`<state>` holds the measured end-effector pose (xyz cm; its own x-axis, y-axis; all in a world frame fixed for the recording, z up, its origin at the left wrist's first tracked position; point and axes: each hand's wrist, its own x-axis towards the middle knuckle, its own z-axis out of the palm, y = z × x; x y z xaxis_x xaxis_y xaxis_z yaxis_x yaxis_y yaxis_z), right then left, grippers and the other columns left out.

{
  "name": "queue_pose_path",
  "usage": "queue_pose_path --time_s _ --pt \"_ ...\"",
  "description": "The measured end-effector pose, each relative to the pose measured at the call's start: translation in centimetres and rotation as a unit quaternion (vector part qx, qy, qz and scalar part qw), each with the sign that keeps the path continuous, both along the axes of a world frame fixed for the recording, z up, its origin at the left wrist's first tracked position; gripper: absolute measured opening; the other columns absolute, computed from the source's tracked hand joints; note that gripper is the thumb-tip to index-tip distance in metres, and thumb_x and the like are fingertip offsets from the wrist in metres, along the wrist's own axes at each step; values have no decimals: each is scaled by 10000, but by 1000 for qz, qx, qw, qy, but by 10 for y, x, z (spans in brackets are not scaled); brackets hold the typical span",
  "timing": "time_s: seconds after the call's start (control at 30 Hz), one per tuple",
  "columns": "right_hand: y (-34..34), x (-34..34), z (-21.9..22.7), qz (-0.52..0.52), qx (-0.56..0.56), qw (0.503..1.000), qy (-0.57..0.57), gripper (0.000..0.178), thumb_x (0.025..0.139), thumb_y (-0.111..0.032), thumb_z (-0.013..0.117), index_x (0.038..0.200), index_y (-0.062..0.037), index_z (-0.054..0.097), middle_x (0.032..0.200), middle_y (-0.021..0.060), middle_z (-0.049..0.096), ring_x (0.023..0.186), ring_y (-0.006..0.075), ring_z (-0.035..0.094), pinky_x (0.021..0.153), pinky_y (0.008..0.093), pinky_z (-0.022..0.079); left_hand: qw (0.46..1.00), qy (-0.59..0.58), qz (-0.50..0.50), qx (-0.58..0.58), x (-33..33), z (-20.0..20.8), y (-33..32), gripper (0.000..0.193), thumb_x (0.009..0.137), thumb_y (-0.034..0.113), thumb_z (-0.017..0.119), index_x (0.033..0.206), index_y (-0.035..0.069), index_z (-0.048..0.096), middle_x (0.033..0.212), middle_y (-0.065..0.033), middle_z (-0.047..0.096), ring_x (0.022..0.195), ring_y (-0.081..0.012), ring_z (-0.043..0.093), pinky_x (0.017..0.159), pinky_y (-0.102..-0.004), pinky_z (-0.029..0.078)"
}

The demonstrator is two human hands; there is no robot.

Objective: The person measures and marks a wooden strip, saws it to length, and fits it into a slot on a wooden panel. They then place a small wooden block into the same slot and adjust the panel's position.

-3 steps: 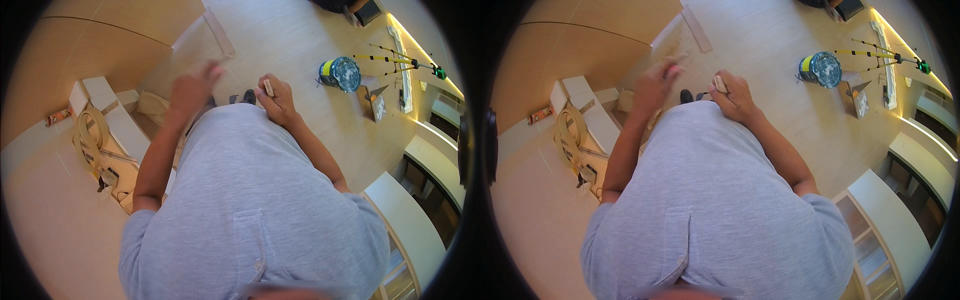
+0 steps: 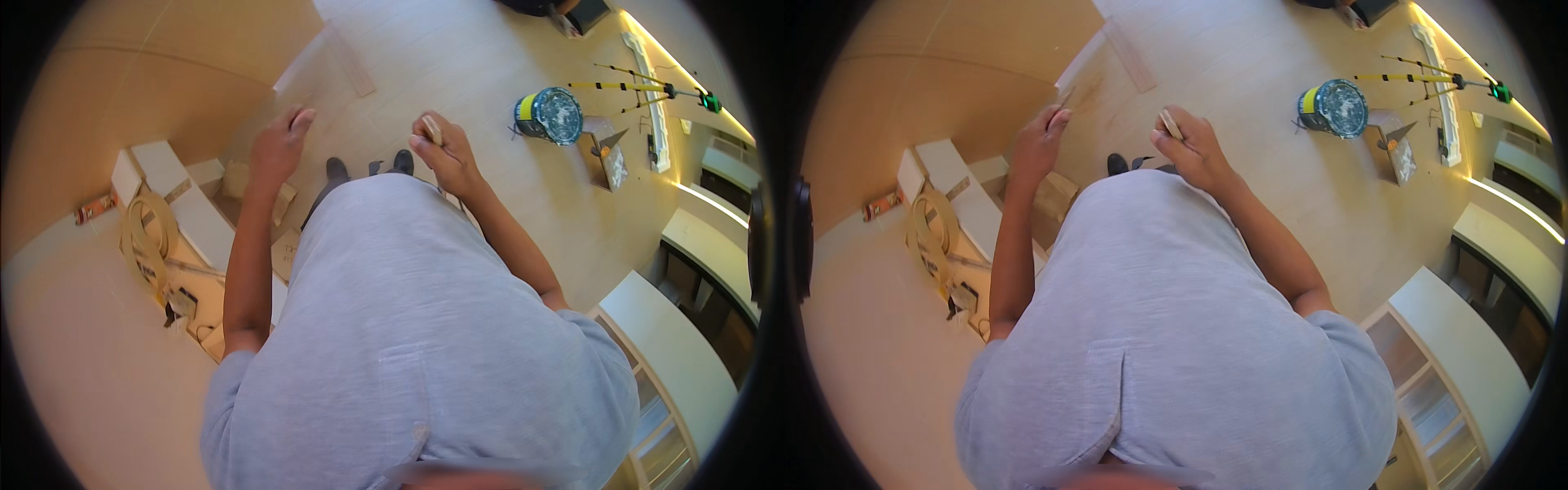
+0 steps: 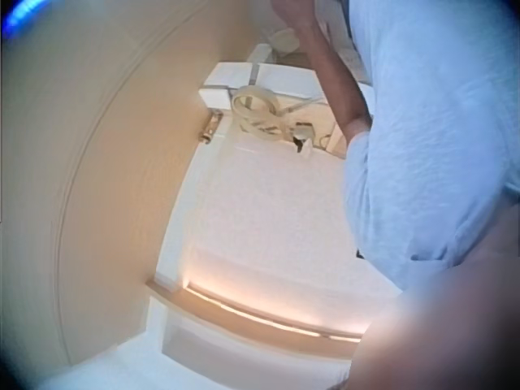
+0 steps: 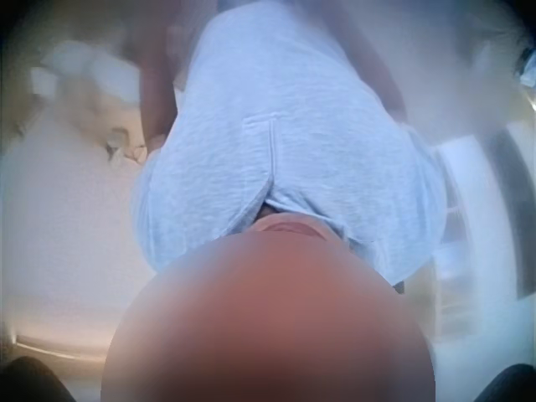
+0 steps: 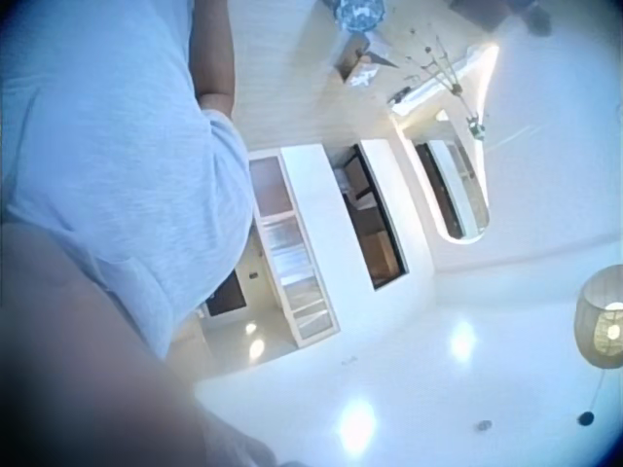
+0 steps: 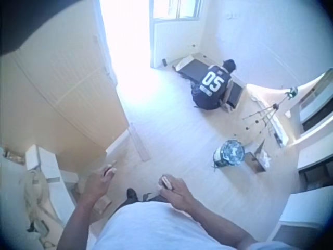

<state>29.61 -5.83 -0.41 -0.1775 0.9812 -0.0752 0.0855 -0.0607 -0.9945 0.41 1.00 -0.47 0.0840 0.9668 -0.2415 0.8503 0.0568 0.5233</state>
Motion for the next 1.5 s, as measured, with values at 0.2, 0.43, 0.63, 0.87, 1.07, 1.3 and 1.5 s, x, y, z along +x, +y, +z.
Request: queue_pose_path --time_s 0.2,0.43,0.63,0.87,1.07,1.3,1.5 --pt "67 28 -27 129 -192 926 298 149 945 -205 632 887 -97 547 637 -27 422 543 105 401 525 261 359 983 -181 12 -6 21 3 9 456 1049 470 611 1192 47 705 910 -154 702 851 -242 665 805 -355 520" --pt "119 40 -65 182 -211 873 400 224 987 -280 644 962 -76 554 740 20 485 576 145 530 461 248 417 971 -233 -10 -50 36 -21 5 398 1059 432 618 1104 47 706 751 50 483 678 -63 422 638 -260 403" --pt "138 32 -89 91 -211 911 343 268 1056 -313 627 1113 -52 598 807 29 594 720 187 699 541 257 563 969 -238 -1 -61 24 -50 -4 380 1063 415 612 1100 48 704 750 54 481 659 -63 427 614 -267 402" --pt "147 22 -83 94 -163 965 185 385 1059 -395 631 1225 -49 595 792 11 647 708 132 694 561 236 561 968 -226 48 -93 19 -47 -5 484 1053 458 588 1178 4 704 861 -128 657 819 -209 612 793 -356 506" --pt "123 8 -60 160 -160 958 176 400 1053 -418 639 1213 -54 595 768 -3 602 617 91 593 535 239 535 961 -273 40 -25 40 -14 2 496 1056 475 590 1216 17 696 810 -97 618 775 -178 604 752 -318 500" --pt "92 -1 -41 124 -35 989 76 453 1064 -431 618 1264 -26 651 811 0 572 683 74 573 616 247 527 971 -221 -68 68 58 11 2 505 1037 483 626 1265 37 686 886 -152 709 776 -261 667 745 -362 535" --pt "81 3 -37 132 -24 991 11 531 1076 -477 570 1301 -3 655 889 25 615 813 119 578 766 275 496 973 -184 -110 83 63 19 -4 476 1036 464 625 1273 56 691 945 -164 739 825 -317 709 751 -397 550"
